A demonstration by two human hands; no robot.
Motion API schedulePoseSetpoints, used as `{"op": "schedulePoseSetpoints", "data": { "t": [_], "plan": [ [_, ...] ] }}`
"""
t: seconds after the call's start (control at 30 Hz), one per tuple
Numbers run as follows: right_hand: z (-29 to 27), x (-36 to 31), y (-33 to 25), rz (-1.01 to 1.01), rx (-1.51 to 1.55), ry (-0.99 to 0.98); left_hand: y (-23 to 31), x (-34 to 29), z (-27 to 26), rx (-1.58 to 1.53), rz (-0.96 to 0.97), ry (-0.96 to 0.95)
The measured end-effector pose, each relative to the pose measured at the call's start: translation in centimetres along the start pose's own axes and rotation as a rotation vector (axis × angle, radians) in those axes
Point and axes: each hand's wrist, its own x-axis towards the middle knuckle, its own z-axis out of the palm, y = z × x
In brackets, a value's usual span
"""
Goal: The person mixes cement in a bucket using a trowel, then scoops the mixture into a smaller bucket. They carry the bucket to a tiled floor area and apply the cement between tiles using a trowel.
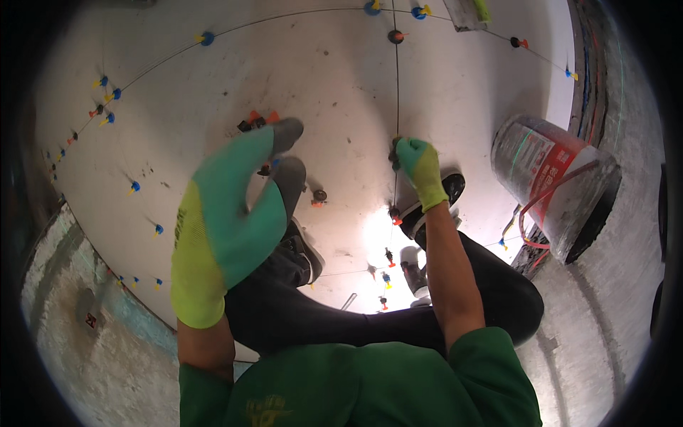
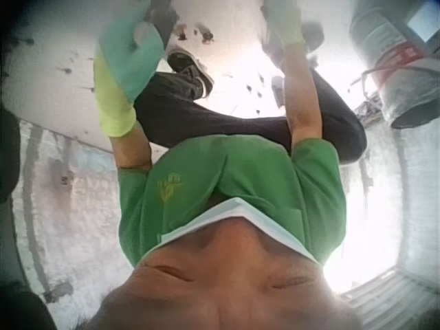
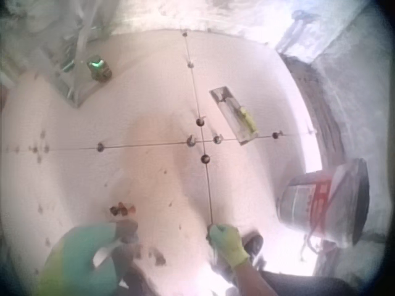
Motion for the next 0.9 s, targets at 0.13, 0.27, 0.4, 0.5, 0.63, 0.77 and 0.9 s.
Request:
{"op": "schedulePoseSetpoints", "data": {
  "t": [0.13, 0.27, 0.4, 0.5, 0.63, 0.77, 0.9],
  "plan": [
    [-1.0, -1.1, -2.1, -0.141, 0.495, -0.149, -1.4, 1.8, -1.0, -0.362, 0.142, 0.011],
    [-2.4, -0.2, -0.3, -0.086, 0.160, 0.032, -7.0, 6.6, -3.5, -0.310, 0.074, 0.022],
    [-0.9, 1.6, 3.2, 0.337, -0.192, -0.025, -15.3, 12.5, -3.3, 0.693, -0.306, -0.082],
    [0.6, 2.7, 4.8, 0.436, -0.026, -0.027, -20.6, 12.9, -1.1, 0.831, -0.371, -0.202],
    [1.0, 3.6, 4.6, 0.341, -0.412, 0.074, -23.4, 12.8, 0.7, 0.956, -0.406, -0.303],
    [0.7, 3.7, 3.6, 0.142, -0.821, 0.082, -23.1, 13.6, 0.3, 0.984, -0.421, -0.371],
    [0.7, 3.6, 3.1, 0.073, -0.931, 0.061, -23.2, 13.9, 0.4, 1.024, -0.466, -0.412]
  ]
}}
